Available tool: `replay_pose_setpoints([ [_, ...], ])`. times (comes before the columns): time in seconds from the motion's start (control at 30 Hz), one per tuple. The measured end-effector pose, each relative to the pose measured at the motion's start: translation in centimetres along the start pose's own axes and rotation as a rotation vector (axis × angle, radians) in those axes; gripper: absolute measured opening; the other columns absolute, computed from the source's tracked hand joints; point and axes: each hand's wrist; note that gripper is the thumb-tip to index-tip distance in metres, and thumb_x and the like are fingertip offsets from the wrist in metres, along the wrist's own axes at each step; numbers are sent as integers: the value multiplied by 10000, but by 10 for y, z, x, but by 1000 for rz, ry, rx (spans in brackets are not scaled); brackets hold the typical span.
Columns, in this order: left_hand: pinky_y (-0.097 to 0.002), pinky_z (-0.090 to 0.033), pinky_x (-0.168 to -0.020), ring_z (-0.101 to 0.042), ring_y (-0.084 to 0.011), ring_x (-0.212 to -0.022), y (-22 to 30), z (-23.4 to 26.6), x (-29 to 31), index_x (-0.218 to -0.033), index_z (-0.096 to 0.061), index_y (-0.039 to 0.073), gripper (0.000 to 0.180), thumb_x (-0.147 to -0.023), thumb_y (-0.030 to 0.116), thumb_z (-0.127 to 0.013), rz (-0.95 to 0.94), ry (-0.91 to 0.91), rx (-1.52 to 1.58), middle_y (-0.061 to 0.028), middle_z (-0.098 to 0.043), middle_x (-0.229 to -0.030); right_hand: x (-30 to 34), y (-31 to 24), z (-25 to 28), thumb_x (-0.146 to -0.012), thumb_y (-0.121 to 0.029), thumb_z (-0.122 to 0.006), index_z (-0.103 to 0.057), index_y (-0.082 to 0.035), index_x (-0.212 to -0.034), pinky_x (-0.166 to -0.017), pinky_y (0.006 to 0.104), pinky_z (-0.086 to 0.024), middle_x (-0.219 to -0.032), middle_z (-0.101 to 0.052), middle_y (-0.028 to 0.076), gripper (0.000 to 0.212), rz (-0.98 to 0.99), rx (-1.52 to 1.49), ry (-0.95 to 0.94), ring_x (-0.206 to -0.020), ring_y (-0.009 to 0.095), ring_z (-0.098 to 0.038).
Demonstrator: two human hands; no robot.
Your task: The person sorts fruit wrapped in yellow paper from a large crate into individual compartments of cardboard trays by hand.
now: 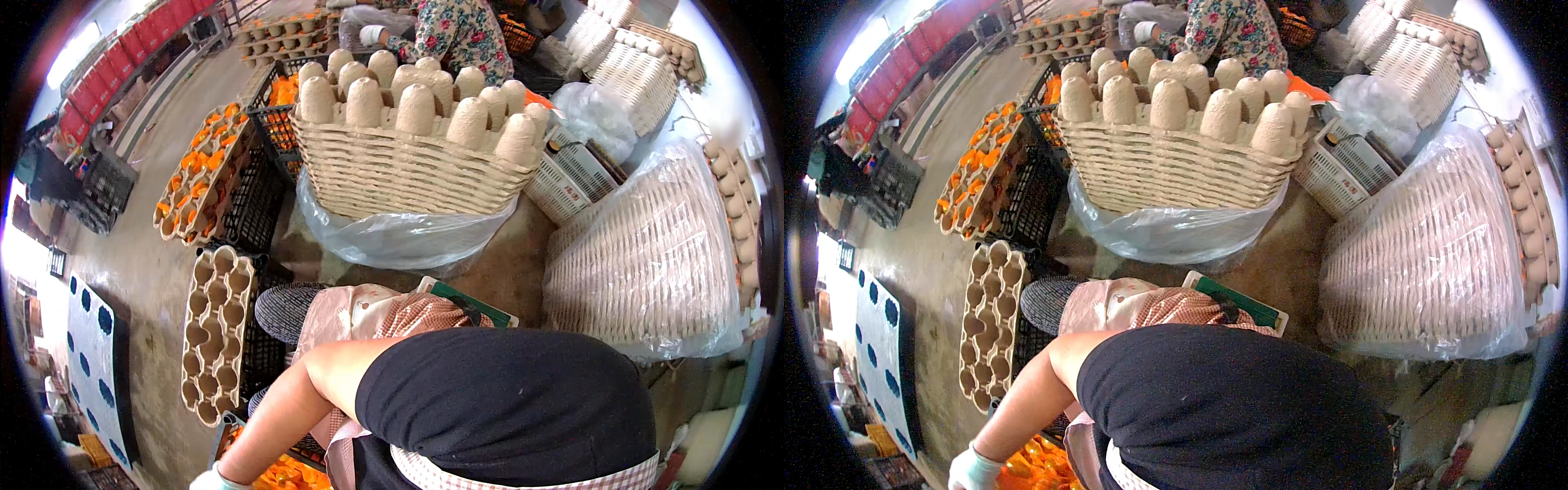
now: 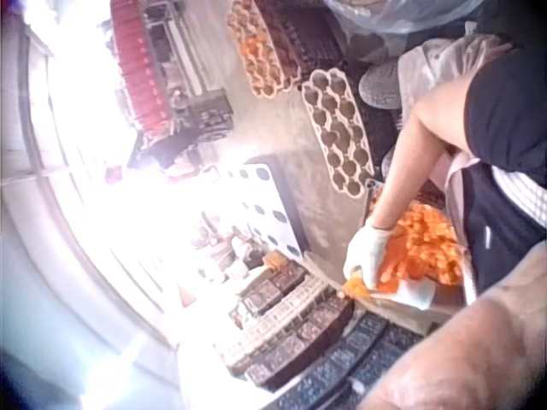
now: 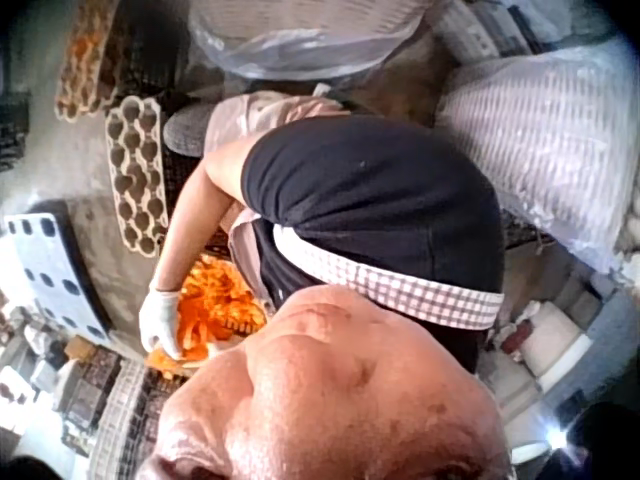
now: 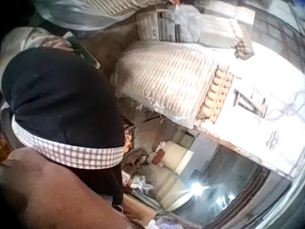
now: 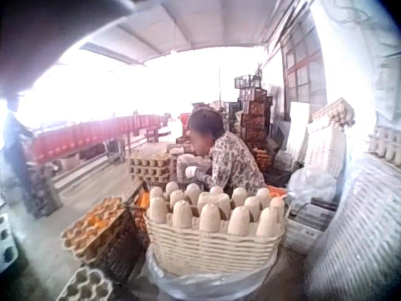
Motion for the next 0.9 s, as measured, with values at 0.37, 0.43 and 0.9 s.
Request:
replay_pose_setpoints([
  [0.37,-363,-533,-955,-571,-238,-1195,73,27,-114,-1457,-378,87,890,-673,76,-797,-224,-220,123,-94,-519,-1364,12,-19,148,-755,-397,-804,-671,-69,-1147,-883,308,-523,-1043,-707,71,529,-135,144,271,-981,159,-664],
  [0.43,-380,-544,-960,-565,-250,-1234,69,2,-144,-1487,-345,117,992,-641,50,-859,-260,-297,321,-112,-508,-1402,9,8,170,-765,-379,-806,-638,-49,-1206,-908,305,-520,-1081,-694,56,576,-165,176,306,-1019,147,-651],
  [0.9,-336,-445,-1048,-526,-194,-1235,-97,-145,-299,-1378,-410,113,851,-677,126,-891,-173,-527,14,-65,-529,-1335,119,215,308,-782,-304,-813,-529,-49,-1348,-985,312,-482,-1219,-654,84,683,-456,-24,530,-1121,153,-604],
])
Point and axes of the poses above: each hand's wrist, its own x-axis away from the middle knuckle, its own z-axis out of the back of the hand, y = z × x
